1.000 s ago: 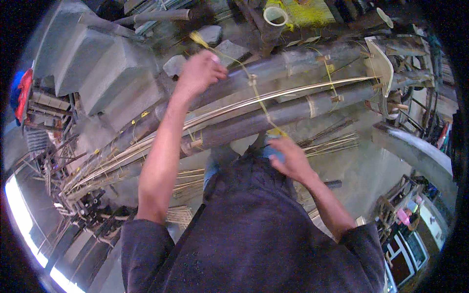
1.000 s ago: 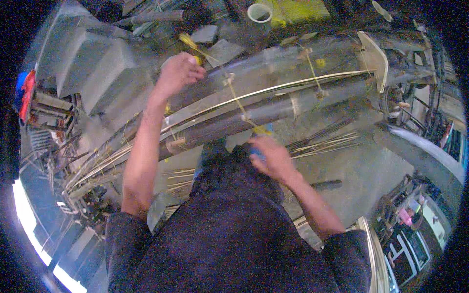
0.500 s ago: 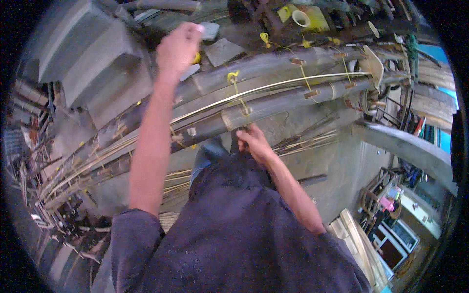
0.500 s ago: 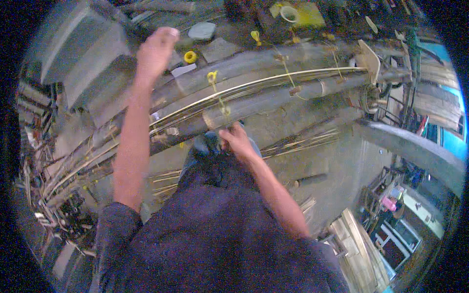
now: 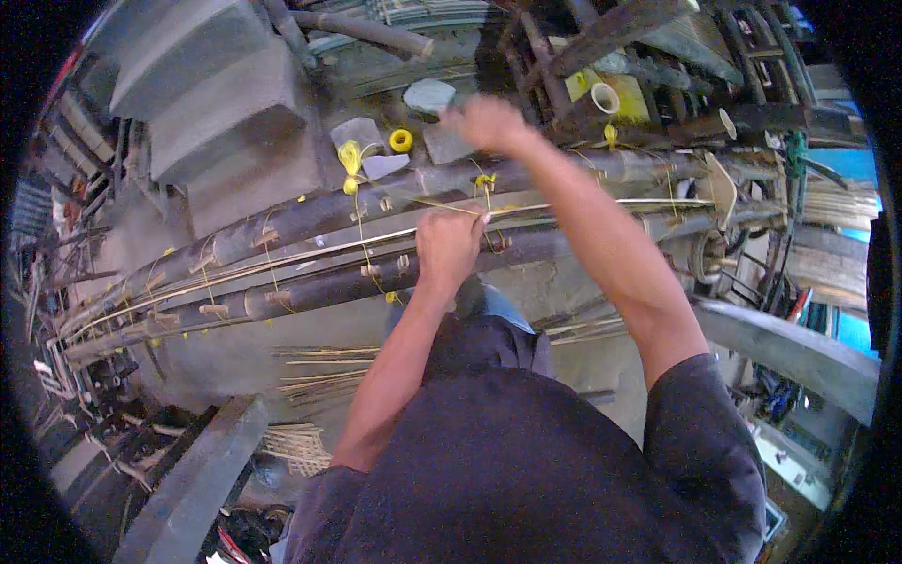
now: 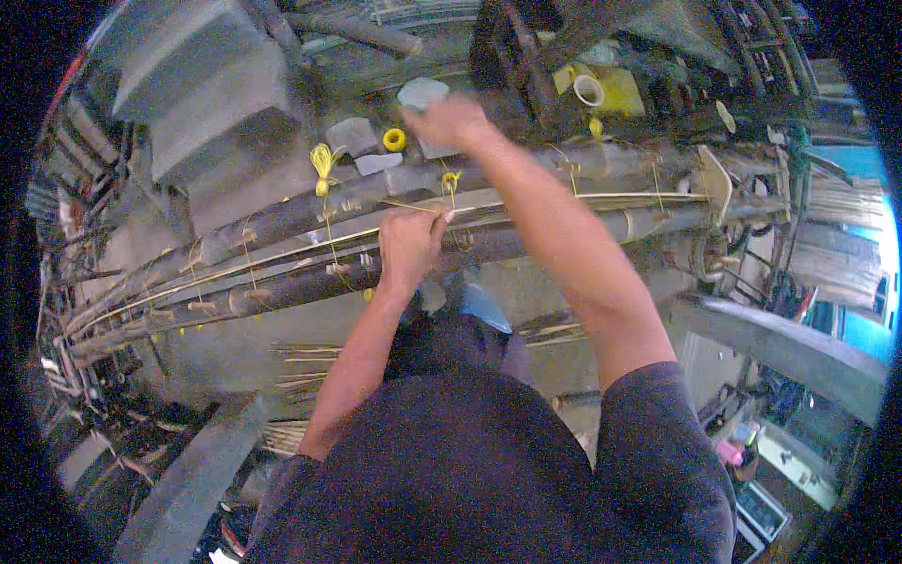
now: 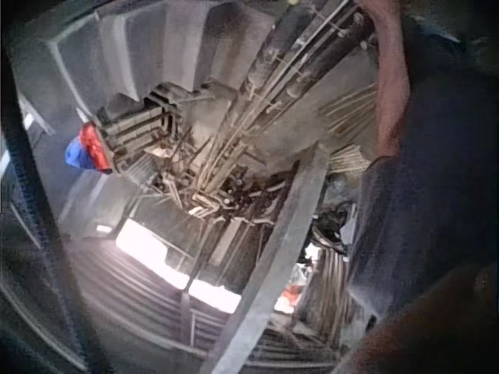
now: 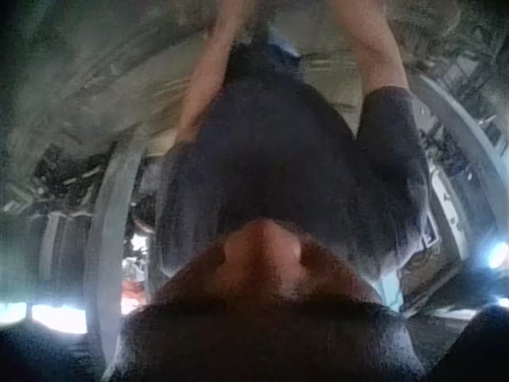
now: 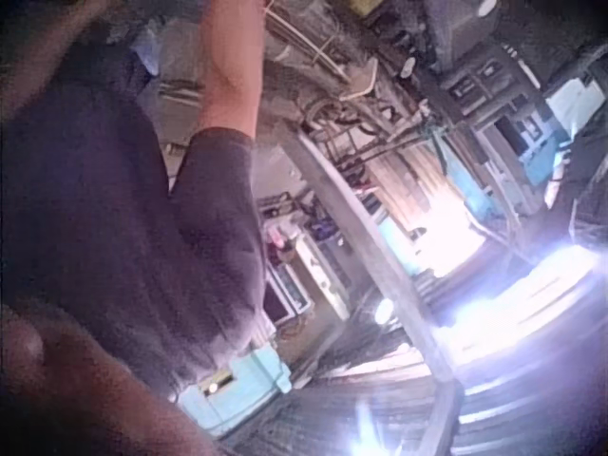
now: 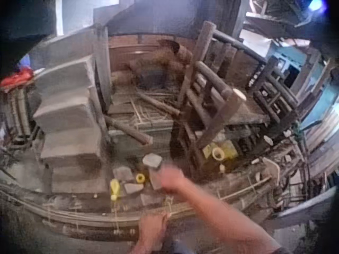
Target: The person repeatedly ties thin bamboo sticks to a horizontal metal frame using yellow string. They pull string from a spool, wrap it around the sticks and frame, and secure it with knots. The person works along the length of the frame, handling the sticks and string by hand.
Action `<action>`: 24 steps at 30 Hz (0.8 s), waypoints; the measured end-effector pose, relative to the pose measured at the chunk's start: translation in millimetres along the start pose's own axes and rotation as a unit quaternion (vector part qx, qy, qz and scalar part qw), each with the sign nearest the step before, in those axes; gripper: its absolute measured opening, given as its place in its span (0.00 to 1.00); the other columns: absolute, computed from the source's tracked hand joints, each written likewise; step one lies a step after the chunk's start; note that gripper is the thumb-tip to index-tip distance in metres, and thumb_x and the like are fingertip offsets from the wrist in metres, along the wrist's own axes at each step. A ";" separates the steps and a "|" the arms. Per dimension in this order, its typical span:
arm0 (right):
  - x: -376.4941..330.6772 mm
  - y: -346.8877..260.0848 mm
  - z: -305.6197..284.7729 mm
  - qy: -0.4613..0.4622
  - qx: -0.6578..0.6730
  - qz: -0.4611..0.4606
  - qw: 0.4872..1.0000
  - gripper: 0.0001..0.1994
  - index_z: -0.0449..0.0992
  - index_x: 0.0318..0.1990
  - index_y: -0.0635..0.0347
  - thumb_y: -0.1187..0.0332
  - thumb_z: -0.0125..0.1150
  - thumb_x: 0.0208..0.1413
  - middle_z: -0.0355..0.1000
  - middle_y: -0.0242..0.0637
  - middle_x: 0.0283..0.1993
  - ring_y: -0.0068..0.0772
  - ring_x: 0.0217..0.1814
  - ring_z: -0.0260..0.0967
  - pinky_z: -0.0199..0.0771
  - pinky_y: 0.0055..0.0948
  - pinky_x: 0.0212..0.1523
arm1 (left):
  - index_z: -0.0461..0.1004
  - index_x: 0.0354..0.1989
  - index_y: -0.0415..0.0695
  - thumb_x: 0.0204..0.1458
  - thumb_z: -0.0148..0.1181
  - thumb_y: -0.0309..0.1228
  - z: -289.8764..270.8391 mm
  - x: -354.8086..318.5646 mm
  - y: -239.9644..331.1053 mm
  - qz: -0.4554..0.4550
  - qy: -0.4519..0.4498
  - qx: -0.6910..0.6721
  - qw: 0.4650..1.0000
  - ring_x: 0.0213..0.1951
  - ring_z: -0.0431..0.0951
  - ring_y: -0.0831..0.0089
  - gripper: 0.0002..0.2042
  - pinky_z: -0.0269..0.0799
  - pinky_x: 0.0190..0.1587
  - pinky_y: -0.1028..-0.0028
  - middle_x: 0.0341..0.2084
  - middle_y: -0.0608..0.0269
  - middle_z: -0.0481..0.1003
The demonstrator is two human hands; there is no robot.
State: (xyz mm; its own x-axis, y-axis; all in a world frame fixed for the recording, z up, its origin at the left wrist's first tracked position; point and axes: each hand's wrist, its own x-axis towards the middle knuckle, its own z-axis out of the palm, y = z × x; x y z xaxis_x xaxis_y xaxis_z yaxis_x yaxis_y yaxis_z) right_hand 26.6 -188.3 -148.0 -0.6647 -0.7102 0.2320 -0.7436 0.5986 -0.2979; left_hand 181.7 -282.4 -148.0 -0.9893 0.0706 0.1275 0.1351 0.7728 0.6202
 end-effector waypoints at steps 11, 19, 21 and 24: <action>-183.7 -111.1 29.1 -0.215 0.273 0.023 0.938 0.09 0.74 0.28 0.58 0.64 0.52 0.53 0.74 0.46 0.25 0.46 0.34 0.76 0.75 0.46 0.35 | 0.78 0.37 0.43 0.59 0.53 0.41 -10.4 8.9 6.8 -0.125 -0.072 -0.184 0.972 0.31 0.78 0.67 0.14 0.69 0.37 0.66 0.26 0.60 0.79; -195.4 -113.8 32.1 -0.273 0.174 0.018 0.946 0.08 0.76 0.29 0.54 0.63 0.54 0.51 0.76 0.42 0.28 0.44 0.30 0.77 0.78 0.42 0.30 | 0.74 0.28 0.38 0.54 0.52 0.42 55.7 146.1 -72.9 -0.153 -0.103 -0.211 0.960 0.22 0.68 0.71 0.17 0.64 0.27 0.67 0.21 0.62 0.71; -182.4 -117.7 39.2 -0.286 0.172 -0.011 0.943 0.10 0.77 0.38 0.54 0.65 0.58 0.47 0.76 0.45 0.33 0.44 0.32 0.76 0.79 0.40 0.32 | 0.77 0.30 0.40 0.55 0.49 0.46 59.4 158.9 -90.4 -0.121 -0.192 -0.125 0.966 0.28 0.74 0.63 0.19 0.68 0.34 0.63 0.26 0.54 0.75; -184.4 -145.0 -14.3 -0.082 0.207 -0.004 0.975 0.25 0.70 0.56 0.53 0.70 0.63 0.45 0.73 0.44 0.40 0.39 0.33 0.75 0.78 0.34 0.35 | 0.79 0.36 0.45 0.55 0.47 0.51 13.3 175.2 -128.7 -0.017 -0.244 0.010 0.970 0.38 0.78 0.53 0.23 0.71 0.44 0.58 0.34 0.49 0.79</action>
State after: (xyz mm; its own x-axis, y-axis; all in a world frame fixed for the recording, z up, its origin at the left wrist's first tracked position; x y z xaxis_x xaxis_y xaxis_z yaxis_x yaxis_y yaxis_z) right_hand 255.9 -138.8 -134.3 -0.6138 -0.7838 0.0947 -0.6325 0.4164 -0.6531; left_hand -9.8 -361.2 -215.8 -0.9024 0.3303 -0.2768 0.1054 0.7920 0.6014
